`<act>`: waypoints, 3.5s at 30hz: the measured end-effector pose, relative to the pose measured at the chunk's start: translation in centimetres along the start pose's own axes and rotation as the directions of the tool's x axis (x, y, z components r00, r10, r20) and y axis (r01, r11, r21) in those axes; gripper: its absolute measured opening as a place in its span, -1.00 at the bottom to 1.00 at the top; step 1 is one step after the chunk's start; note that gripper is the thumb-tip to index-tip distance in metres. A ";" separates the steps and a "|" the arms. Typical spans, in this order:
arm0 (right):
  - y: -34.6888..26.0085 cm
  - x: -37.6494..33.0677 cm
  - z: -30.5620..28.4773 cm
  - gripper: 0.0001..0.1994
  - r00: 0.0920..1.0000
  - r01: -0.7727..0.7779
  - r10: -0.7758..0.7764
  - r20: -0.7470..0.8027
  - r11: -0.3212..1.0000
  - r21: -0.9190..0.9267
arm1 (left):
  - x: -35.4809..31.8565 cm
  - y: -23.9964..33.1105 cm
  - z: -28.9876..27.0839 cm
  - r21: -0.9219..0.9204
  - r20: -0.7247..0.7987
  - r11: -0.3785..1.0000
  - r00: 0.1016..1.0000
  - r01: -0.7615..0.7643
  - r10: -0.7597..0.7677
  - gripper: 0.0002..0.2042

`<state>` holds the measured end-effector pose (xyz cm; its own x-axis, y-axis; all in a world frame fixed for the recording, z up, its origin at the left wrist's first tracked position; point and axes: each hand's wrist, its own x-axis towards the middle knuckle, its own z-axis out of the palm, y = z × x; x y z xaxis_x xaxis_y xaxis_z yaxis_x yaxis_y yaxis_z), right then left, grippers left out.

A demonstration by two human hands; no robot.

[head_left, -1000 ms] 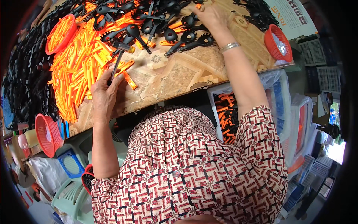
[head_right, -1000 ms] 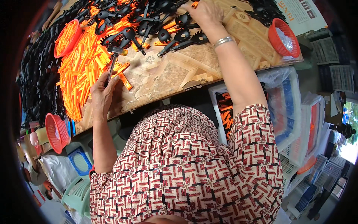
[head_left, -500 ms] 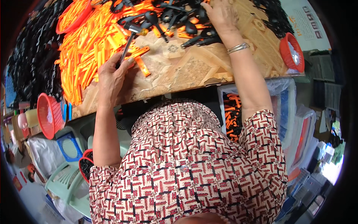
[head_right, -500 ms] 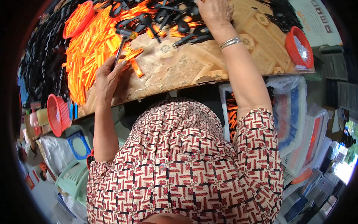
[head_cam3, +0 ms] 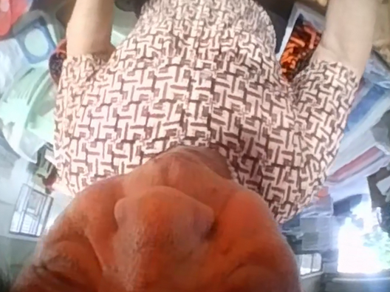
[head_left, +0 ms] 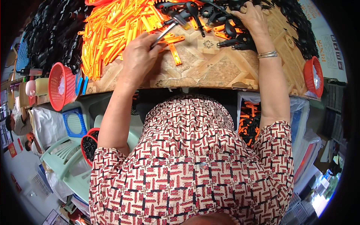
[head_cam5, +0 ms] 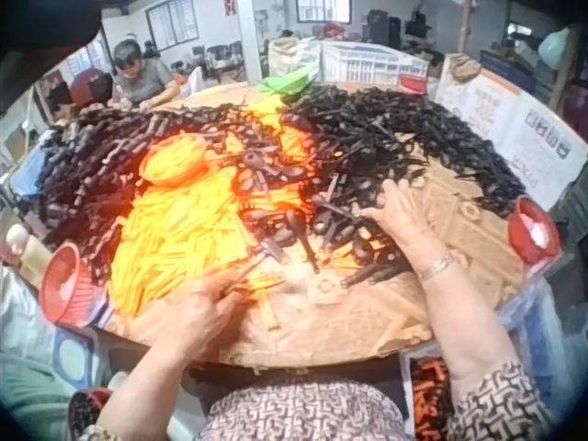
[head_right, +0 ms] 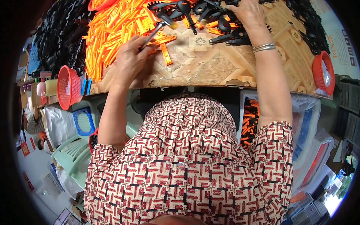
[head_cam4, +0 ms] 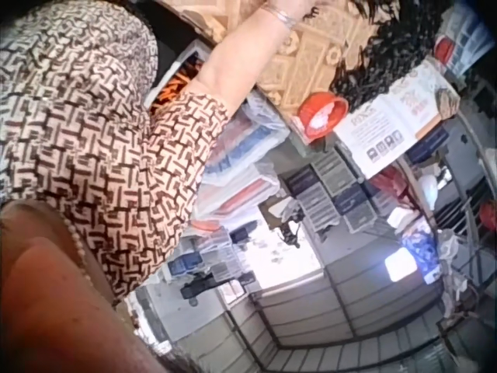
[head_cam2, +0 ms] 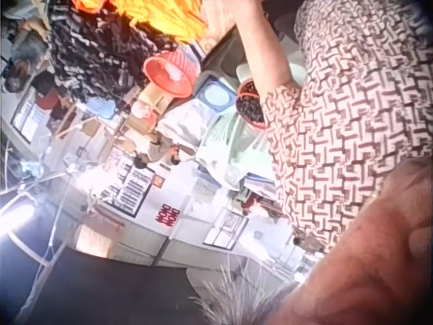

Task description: The person assembles small plastic components by inserting orange handles into black plastic heads. They use a hammer to tap the pieces together securely. The person works at a wooden table, picking up parts from piles and placing the finished items aside.

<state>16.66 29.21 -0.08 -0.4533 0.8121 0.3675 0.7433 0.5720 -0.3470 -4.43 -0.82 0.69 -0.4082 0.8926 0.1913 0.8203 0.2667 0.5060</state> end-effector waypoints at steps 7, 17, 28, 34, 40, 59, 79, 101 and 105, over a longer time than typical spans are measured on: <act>2.3 0.6 1.2 -0.45 0.997 -0.007 0.025 -0.074 0.972 0.233 | 2.4 0.2 1.3 0.273 -0.024 0.957 0.994 -0.097 0.107 -0.79; 3.4 -6.2 -3.6 -0.65 0.973 -0.210 0.170 0.155 0.381 0.900 | -0.4 -3.9 -2.3 -0.224 -0.001 0.950 0.975 0.215 -0.221 -0.74; -4.8 -16.7 -3.6 -0.61 0.925 -0.380 0.004 0.381 0.073 0.922 | 5.4 -3.6 0.9 0.124 -0.235 0.989 0.970 0.084 -0.053 -0.66; -7.3 -14.7 -1.9 -0.60 0.789 -0.614 -0.155 0.595 -0.148 0.775 | 7.4 0.4 5.2 0.086 -0.066 0.942 0.942 -0.324 0.330 -0.64; -4.7 -9.6 1.2 -0.65 0.905 -0.415 -0.097 0.414 0.005 0.910 | 6.7 0.5 3.7 0.144 0.090 0.857 0.869 -0.495 0.487 -0.59; -3.1 -21.2 -7.0 -0.64 0.705 -0.692 -0.150 0.693 0.068 0.719 | 4.3 1.9 -0.4 -0.196 0.152 0.970 0.982 0.142 -0.113 -0.73; -3.6 -26.4 -6.1 -0.75 0.558 -0.829 0.014 0.830 0.052 0.557 | -0.9 9.1 4.5 -0.674 0.658 0.433 0.753 0.598 -0.016 -0.75; -4.1 -26.1 -6.0 -0.75 0.556 -0.831 0.052 0.830 0.068 0.552 | -2.2 8.3 7.2 -0.488 0.342 0.872 0.927 0.034 0.155 -0.81; -4.3 -25.1 -5.3 -0.70 0.570 -0.810 0.061 0.819 0.208 0.549 | -1.8 8.6 6.5 -0.255 0.284 0.937 0.907 -0.240 0.310 -0.77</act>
<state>27.44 5.70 -3.22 -0.6165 0.5929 -0.5181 0.2520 -0.4749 -0.8432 5.98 2.27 -0.80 -0.0027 0.9958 0.0918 0.7643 -0.0572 0.6424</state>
